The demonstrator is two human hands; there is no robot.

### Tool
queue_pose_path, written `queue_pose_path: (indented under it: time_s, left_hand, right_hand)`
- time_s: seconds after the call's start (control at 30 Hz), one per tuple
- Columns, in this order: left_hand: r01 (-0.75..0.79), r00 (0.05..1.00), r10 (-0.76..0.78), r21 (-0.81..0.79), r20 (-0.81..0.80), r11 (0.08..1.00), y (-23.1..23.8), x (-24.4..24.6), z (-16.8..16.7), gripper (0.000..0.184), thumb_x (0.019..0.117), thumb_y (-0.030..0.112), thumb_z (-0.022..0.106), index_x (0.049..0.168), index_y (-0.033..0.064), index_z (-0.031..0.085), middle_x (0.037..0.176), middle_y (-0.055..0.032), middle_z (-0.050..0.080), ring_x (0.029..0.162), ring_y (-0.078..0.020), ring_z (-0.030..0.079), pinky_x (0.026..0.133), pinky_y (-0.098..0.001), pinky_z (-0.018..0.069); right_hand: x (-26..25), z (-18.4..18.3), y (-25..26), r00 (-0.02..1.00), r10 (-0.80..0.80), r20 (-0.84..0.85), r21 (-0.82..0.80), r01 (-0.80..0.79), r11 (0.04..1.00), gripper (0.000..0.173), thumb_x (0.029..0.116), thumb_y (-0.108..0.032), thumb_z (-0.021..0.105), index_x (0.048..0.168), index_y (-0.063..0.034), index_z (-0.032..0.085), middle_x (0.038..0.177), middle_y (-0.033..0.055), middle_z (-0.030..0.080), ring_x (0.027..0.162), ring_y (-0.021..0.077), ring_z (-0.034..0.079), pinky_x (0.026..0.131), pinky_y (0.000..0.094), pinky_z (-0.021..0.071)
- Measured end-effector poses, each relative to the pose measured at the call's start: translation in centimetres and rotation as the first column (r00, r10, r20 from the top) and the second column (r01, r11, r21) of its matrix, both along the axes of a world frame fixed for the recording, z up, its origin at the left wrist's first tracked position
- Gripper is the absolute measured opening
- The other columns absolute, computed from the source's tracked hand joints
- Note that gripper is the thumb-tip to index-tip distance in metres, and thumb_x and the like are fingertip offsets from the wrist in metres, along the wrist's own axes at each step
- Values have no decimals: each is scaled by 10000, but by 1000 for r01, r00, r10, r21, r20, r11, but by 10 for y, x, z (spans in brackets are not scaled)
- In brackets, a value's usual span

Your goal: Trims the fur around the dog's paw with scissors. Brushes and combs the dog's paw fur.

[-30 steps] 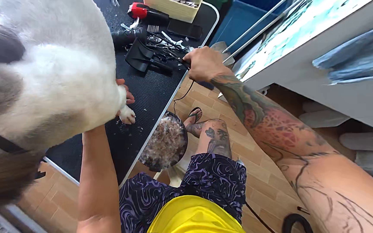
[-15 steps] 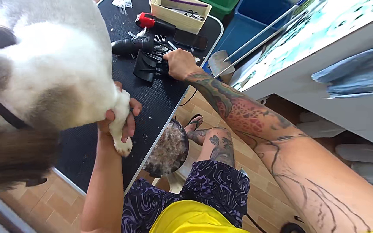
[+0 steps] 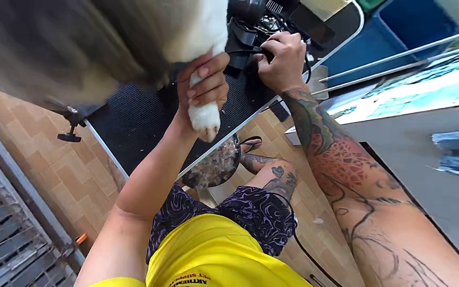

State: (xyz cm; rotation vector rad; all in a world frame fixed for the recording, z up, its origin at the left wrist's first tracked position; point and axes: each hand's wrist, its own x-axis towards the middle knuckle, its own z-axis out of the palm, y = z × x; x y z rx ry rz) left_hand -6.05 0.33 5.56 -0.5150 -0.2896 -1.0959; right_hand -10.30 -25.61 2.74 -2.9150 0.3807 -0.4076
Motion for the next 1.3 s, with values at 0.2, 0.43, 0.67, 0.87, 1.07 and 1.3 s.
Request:
queue_pose_path:
  time_s: [0.2, 0.43, 0.67, 0.87, 1.07, 1.3]
  left_hand:
    - [-166, 985, 147, 313, 85, 935, 2, 6, 5, 149, 1077, 180, 422, 1040, 94, 538, 759, -8, 555, 417, -45, 451, 379, -150, 424]
    - [-292, 956, 235, 498, 175, 817, 2, 15, 9, 175, 1081, 139, 389, 1132, 74, 543, 828, -22, 576, 441, -38, 444, 384, -140, 416]
    - [-413, 904, 250, 550, 348, 727, -4, 24, 8, 214, 1114, 173, 347, 1124, 92, 544, 811, -18, 599, 432, -39, 444, 378, -146, 411]
    - [-544, 831, 334, 532, 444, 649, -16, 22, 23, 137, 1062, 122, 520, 966, 73, 604, 732, 2, 563, 420, -30, 410, 367, -150, 388]
    - [-584, 784, 291, 495, 548, 643, -12, 30, 25, 198, 1104, 173, 426, 977, 116, 567, 789, 9, 578, 402, -31, 397, 352, -147, 396]
    - [-548, 800, 319, 400, 509, 735, -1, 37, 18, 190, 1096, 191, 450, 997, 118, 594, 808, 6, 582, 419, -37, 401, 366, -155, 391]
  right_hand:
    - [-24, 43, -1, 992, -50, 112, 403, 1, 915, 331, 1010, -288, 602, 1245, -89, 724, 1122, 101, 736, 970, 158, 702, 907, 380, 566]
    - [-113, 110, 1, 855, 10, 518, 804, -491, 335, 231, 906, -141, 764, 1128, -151, 699, 1046, -9, 722, 841, 96, 687, 774, 277, 605]
    - [-126, 122, 98, 804, 190, 564, 722, -591, 359, 369, 808, -88, 842, 1134, -92, 668, 1038, 49, 727, 903, 186, 720, 807, 371, 641]
    - [-123, 148, 73, 753, 45, 657, 627, -578, 522, 358, 865, -41, 793, 1177, -21, 618, 1061, 85, 724, 933, 206, 719, 817, 372, 631]
    - [-122, 133, 96, 789, 196, 583, 629, -590, 506, 388, 825, -27, 810, 1167, 16, 631, 1047, 108, 719, 938, 227, 727, 826, 406, 653]
    - [-97, 85, 37, 692, -531, 489, 870, -348, 348, 187, 921, -71, 725, 1032, -71, 574, 884, 41, 696, 643, 135, 654, 637, 327, 609]
